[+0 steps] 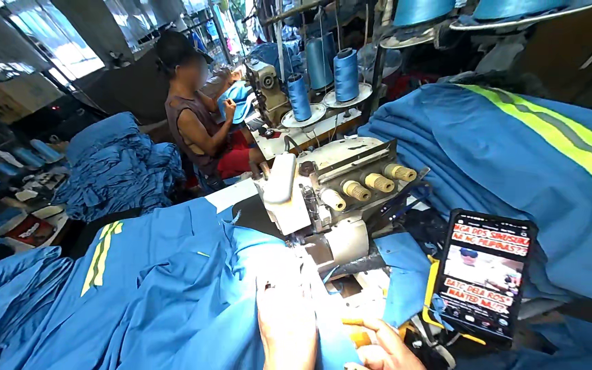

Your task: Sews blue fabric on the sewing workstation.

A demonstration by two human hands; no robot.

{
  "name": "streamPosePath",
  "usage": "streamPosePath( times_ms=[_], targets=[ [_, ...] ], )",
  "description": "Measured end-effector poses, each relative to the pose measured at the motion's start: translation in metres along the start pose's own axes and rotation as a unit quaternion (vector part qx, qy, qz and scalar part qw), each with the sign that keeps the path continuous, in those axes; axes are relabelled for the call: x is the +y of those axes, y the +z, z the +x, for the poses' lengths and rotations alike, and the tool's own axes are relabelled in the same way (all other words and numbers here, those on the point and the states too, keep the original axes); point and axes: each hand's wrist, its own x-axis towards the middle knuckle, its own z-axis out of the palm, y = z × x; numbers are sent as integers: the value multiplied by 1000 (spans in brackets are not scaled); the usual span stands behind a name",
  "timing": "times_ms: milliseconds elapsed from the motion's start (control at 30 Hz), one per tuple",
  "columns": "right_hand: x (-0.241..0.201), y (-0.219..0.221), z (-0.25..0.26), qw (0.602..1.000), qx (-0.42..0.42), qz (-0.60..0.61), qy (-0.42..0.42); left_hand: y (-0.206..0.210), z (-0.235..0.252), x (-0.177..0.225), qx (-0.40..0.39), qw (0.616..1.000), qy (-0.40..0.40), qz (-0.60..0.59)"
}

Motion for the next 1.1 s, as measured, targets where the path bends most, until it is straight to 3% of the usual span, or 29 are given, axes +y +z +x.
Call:
streamPosePath(
  times_ms=[200,300,500,633,700,767,867,933,1033,1100],
  targets=[
    [-9,11,32,997,15,-40,-69,-5,45,-34,-133,978,-92,-129],
    [-1,14,63,989,36,-64,-126,-1,76,-49,-205,964,-111,-127],
    [9,20,96,971,69,-123,-191,20,116,-70,-163,981,-102,-31],
    [23,19,95,951,91,-182,-233,27,132,-86,-174,960,-219,-25],
    [24,15,92,940,82,-239,-230,23,120,-101,-131,949,-273,-88],
    [14,12,90,940,62,-265,-206,16,90,-113,-12,946,-289,-147],
    [-6,19,93,943,53,-239,-223,-20,43,-105,183,924,-263,-207],
    [-13,34,100,939,50,-218,-261,-52,20,-90,269,910,-214,-233],
    [-30,57,109,951,-32,-217,-218,-93,-3,-68,288,905,-114,-290],
    [-25,62,114,921,-85,-276,-262,-111,-15,-65,224,921,-53,-313]
  ],
)
